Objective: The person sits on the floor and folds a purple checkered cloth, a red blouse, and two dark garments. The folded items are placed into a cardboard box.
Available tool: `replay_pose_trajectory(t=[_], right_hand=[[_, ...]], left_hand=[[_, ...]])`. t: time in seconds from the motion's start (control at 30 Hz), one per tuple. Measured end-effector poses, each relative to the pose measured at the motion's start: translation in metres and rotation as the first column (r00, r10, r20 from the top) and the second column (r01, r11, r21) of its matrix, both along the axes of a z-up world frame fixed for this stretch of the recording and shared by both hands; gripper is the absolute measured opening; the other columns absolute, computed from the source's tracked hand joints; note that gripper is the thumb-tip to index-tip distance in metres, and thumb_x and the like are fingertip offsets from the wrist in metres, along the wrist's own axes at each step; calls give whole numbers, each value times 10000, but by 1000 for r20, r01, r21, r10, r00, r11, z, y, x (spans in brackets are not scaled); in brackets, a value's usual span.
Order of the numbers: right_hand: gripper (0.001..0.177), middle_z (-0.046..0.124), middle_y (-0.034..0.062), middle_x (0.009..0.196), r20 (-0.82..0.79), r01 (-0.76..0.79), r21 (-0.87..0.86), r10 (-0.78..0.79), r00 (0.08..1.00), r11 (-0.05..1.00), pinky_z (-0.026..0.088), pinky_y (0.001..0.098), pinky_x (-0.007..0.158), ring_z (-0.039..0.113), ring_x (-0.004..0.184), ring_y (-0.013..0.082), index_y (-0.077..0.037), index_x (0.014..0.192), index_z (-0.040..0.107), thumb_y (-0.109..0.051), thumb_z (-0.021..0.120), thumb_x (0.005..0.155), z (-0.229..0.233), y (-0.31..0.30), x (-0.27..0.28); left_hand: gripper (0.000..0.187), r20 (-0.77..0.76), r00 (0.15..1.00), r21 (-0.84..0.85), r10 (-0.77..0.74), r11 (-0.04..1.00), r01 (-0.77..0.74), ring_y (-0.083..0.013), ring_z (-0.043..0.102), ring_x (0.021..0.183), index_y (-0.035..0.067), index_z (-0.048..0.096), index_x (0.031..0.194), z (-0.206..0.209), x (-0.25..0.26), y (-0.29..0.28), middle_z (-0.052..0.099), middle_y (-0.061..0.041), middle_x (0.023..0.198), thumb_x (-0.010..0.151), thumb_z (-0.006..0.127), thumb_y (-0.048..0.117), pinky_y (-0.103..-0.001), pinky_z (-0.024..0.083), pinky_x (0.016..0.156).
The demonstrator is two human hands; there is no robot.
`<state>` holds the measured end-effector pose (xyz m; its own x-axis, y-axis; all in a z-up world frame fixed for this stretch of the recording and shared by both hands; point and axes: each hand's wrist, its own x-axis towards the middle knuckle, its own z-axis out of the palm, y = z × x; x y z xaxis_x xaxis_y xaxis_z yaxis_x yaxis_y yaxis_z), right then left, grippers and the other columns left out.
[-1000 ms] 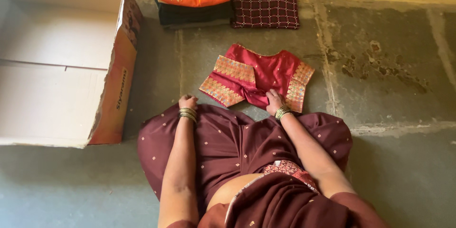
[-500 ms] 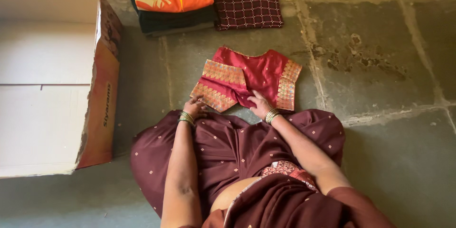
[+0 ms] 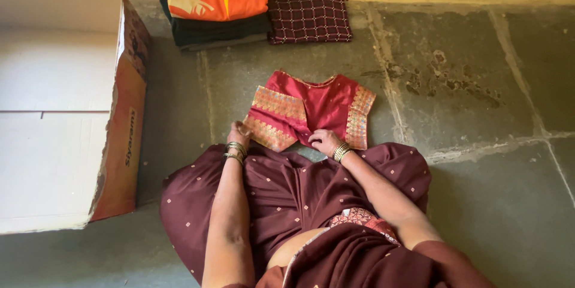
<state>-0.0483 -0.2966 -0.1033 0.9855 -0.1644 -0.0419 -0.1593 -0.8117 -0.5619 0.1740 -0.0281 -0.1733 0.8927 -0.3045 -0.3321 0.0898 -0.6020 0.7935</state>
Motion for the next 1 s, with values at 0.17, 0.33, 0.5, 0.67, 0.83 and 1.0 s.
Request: replay_pose_trajectory(t=[0.17,0.33,0.5,0.67,0.83,1.0], right_hand=[[313,639,188,972,116,-61,-78,70,991,995,539,439,853,646,945,383,-80,969,790,-30,722,668,-3,4,0],[332,689,140,1008,119,21,-59,-14,993,998,570,398,887,686,980,337,-107,986,779,77,611,768,-3,4,1],[275,721,121,1008,120,226,-39,-220,968,973,577,378,896,704,954,310,-102,958,771,77,641,795,11,-14,1],[276,730,137,1082,302,326,20,-317,899,945,571,380,900,699,1038,302,-96,920,774,102,638,783,28,-27,12],[252,740,95,1027,129,161,34,-164,978,986,595,352,882,723,967,258,-110,917,768,72,641,798,26,-19,15],[214,732,106,940,-7,133,-63,-134,991,989,579,373,866,707,924,278,-116,895,796,39,683,799,13,-27,5]], left_hand=[[354,-29,999,87,-22,996,24,-362,716,1034,99,703,1075,-3,3,-1,758,-196,1074,783,831,253,-443,560,920],[314,-33,998,238,-45,970,51,-368,710,1065,105,782,1032,-2,4,1,750,-208,1113,811,813,327,-435,562,927],[365,-49,990,417,133,903,-100,-367,703,1087,81,765,1096,10,8,16,738,-203,1153,823,791,321,-467,572,912],[485,20,994,452,105,886,-103,-375,653,1167,69,687,1192,26,1,11,666,-212,1258,790,794,318,-463,550,966],[588,88,993,451,72,886,-105,-422,579,1228,63,611,1252,25,0,7,603,-254,1291,808,772,413,-494,512,983],[633,-125,992,449,-7,891,62,-370,644,1180,55,610,1266,8,5,3,674,-218,1245,773,781,413,-485,489,1023]])
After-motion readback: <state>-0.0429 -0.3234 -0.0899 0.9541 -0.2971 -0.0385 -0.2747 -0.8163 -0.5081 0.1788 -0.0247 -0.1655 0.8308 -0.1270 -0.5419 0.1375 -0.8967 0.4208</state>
